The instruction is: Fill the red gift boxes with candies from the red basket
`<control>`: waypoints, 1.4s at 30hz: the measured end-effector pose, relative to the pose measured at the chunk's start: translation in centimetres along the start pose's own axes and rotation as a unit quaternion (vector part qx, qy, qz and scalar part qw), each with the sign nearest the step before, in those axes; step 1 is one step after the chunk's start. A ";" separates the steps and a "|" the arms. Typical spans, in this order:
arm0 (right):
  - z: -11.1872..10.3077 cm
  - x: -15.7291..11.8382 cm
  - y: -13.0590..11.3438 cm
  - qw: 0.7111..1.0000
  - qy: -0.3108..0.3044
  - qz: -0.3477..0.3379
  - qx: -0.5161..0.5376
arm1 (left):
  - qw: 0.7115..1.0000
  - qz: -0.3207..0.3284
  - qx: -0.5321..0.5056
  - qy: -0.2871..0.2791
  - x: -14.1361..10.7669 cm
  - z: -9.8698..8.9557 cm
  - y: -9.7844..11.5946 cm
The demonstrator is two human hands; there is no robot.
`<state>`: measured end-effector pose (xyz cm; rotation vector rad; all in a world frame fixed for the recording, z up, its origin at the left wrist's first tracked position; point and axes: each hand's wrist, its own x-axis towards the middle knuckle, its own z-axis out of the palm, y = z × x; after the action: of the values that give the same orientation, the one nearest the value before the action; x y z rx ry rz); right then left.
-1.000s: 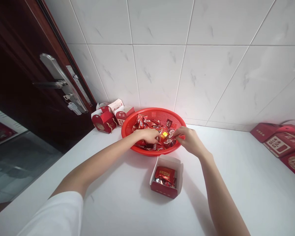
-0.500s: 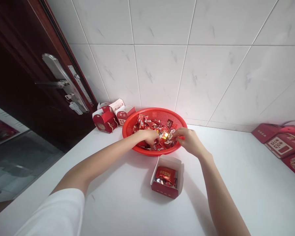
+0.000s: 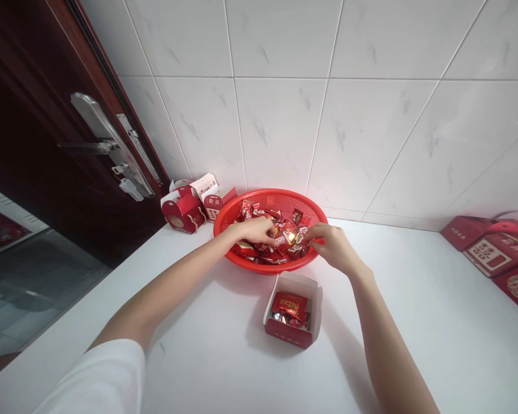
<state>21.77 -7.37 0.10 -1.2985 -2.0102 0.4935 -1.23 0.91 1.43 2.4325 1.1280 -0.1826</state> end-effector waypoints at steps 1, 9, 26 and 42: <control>-0.1 0.0 0.0 1.000 0.001 0.000 0.002 | 1.000 0.001 -0.001 0.000 0.0 0.0 0.0; -0.4 -0.2 0.1 1.000 0.005 -0.010 0.003 | 1.000 -0.007 -0.024 0.013 -0.4 0.1 0.6; -1.8 -0.7 -1.0 0.994 -0.013 -0.034 0.102 | 0.999 0.030 -0.018 -0.004 -0.1 0.3 0.3; -3.4 -4.3 -6.6 0.946 -0.311 -0.083 0.047 | 0.999 0.016 0.015 -0.037 -0.5 0.3 1.0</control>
<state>21.10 -14.28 5.21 -0.9710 -2.5393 0.9988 -0.84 -0.13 1.65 2.4489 1.0602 -0.2784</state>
